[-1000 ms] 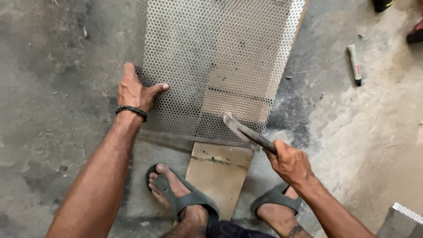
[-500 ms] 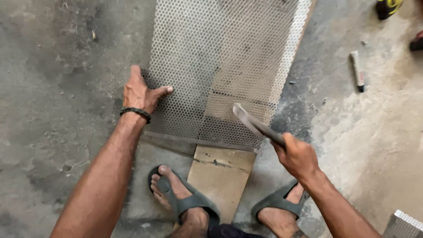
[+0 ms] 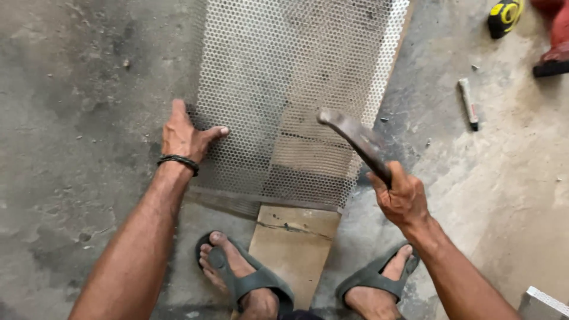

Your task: Hammering a perforated metal sheet against a wooden board to flatten or shape it

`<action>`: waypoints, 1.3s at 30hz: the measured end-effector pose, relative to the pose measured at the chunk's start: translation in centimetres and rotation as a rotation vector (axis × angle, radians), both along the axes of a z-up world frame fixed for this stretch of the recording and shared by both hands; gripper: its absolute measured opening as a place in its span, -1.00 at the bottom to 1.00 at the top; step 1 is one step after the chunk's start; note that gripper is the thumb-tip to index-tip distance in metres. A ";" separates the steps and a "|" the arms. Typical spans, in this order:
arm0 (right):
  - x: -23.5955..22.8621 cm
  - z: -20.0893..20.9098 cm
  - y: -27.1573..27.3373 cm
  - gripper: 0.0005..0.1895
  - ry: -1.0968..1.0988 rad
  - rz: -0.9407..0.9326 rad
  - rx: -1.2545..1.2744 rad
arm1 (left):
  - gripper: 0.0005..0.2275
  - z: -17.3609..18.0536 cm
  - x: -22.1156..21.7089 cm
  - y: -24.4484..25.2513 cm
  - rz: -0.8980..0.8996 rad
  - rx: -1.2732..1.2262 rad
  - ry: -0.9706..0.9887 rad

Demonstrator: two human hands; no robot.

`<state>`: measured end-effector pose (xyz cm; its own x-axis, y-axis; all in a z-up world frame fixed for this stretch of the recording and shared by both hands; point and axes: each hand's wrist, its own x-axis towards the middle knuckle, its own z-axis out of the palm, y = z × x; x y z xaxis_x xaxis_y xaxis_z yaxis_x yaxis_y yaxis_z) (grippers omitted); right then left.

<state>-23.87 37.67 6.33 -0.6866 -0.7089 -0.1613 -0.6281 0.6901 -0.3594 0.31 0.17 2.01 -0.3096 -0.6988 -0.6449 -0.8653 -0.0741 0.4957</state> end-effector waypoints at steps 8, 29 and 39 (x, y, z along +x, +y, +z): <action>-1.8 -0.3 -2.3 -0.62 -0.006 -0.014 0.069 | -0.38 0.5 -0.2 0.4 0.024 -0.008 0.023; -7.0 -0.1 -9.5 -0.61 -0.001 -0.066 0.144 | -0.39 -0.2 0.2 0.0 -0.009 -0.024 0.010; -9.7 1.3 -13.6 -0.52 0.046 -0.040 0.195 | -0.39 0.5 -0.3 0.3 0.021 -0.019 0.015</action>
